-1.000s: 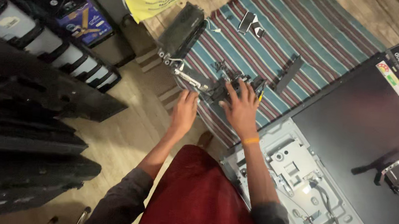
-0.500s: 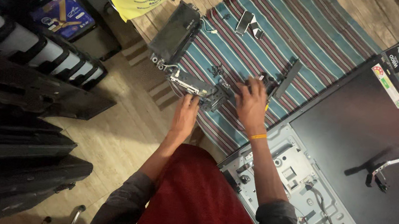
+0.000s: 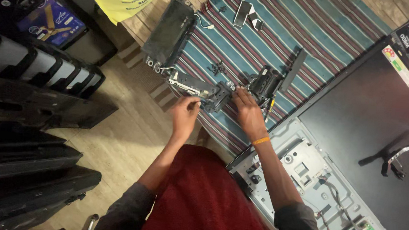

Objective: The person works on the back of a disassembled television, using a screwdriver to remove and install screws on a metal plate and circuit board. They connect wires and reposition internal components within the chassis.

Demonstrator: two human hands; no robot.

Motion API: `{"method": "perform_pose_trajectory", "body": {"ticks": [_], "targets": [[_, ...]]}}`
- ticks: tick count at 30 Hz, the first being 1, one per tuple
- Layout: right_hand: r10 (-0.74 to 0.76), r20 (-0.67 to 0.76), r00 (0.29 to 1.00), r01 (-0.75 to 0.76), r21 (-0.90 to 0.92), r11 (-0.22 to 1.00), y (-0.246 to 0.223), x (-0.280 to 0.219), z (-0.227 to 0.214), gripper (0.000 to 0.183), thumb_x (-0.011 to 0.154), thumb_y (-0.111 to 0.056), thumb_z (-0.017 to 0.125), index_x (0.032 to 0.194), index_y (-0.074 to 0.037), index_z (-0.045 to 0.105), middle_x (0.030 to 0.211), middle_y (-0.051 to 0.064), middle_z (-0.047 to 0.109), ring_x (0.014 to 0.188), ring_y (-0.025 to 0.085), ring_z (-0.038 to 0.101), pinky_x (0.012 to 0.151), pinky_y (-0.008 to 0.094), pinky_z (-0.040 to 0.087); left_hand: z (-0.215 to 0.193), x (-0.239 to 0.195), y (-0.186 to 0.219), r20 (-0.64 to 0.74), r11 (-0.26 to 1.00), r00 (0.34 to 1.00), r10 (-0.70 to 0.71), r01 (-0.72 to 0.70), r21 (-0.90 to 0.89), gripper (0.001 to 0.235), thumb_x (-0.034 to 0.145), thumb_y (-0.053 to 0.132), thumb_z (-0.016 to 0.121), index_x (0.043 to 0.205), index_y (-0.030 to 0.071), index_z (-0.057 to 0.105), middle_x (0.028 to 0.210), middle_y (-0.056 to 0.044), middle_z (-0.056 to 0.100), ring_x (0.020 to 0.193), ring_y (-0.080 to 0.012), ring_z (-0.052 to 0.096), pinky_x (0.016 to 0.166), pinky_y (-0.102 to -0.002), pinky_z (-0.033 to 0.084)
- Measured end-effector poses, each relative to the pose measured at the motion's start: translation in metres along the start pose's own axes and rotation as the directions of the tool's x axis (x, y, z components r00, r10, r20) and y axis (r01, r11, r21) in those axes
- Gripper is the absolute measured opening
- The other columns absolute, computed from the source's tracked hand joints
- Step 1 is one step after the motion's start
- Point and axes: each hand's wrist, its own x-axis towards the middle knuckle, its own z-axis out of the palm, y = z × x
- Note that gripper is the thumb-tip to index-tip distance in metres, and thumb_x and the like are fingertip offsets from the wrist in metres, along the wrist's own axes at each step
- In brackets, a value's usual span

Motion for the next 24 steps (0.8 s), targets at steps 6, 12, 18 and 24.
{"method": "perform_pose_trajectory", "body": {"ticks": [6,12,18,24], "targets": [[0.592,-0.127,0.796,-0.48,0.463,0.745,-0.009,-0.021,-0.002,0.024,0.098,0.003,0.061,0.118,-0.005,0.071,0.101,0.014,0.075,0.092,0.029,0.078,0.083,0.037,0.06,0.0,0.001,0.009,0.386,0.313,0.872,-0.301,0.473,-0.824,0.014,0.092,0.007,0.069,0.106,0.002,0.073,0.092,-0.005,0.069,0.078,-0.0141,0.063,0.073,-0.03,0.053],[0.456,-0.255,0.853,-0.358,0.351,0.865,-0.021,-0.005,-0.002,0.017,0.097,-0.002,0.069,0.114,-0.003,0.071,0.102,0.02,0.072,0.09,0.039,0.072,0.078,0.042,0.057,0.025,0.027,0.024,0.433,0.385,0.838,-0.334,0.54,-0.748,0.021,0.096,0.02,0.065,0.1,-0.001,0.069,0.087,-0.006,0.069,0.077,-0.0159,0.063,0.071,-0.032,0.052],[0.504,-0.252,0.826,-0.467,0.193,0.863,-0.028,0.016,0.013,0.022,0.087,-0.015,0.079,0.102,-0.001,0.069,0.093,0.023,0.064,0.082,0.045,0.065,0.071,0.051,0.051,0.066,0.084,0.03,0.268,0.947,0.922,0.279,-0.311,0.084,0.022,0.088,0.014,0.079,0.095,-0.003,0.067,0.089,-0.017,0.068,0.083,-0.0336,0.064,0.075,-0.044,0.051],[0.575,-0.16,0.802,-0.514,0.303,0.802,-0.012,0.01,0.023,0.019,0.086,-0.011,0.077,0.096,0.0,0.066,0.091,0.022,0.064,0.082,0.044,0.066,0.073,0.05,0.053,0.084,0.108,0.009,0.475,0.656,0.77,0.426,-0.624,0.423,0.033,0.078,0.013,0.082,0.097,-0.002,0.06,0.108,-0.03,0.064,0.094,-0.0452,0.064,0.081,-0.05,0.052]]}}
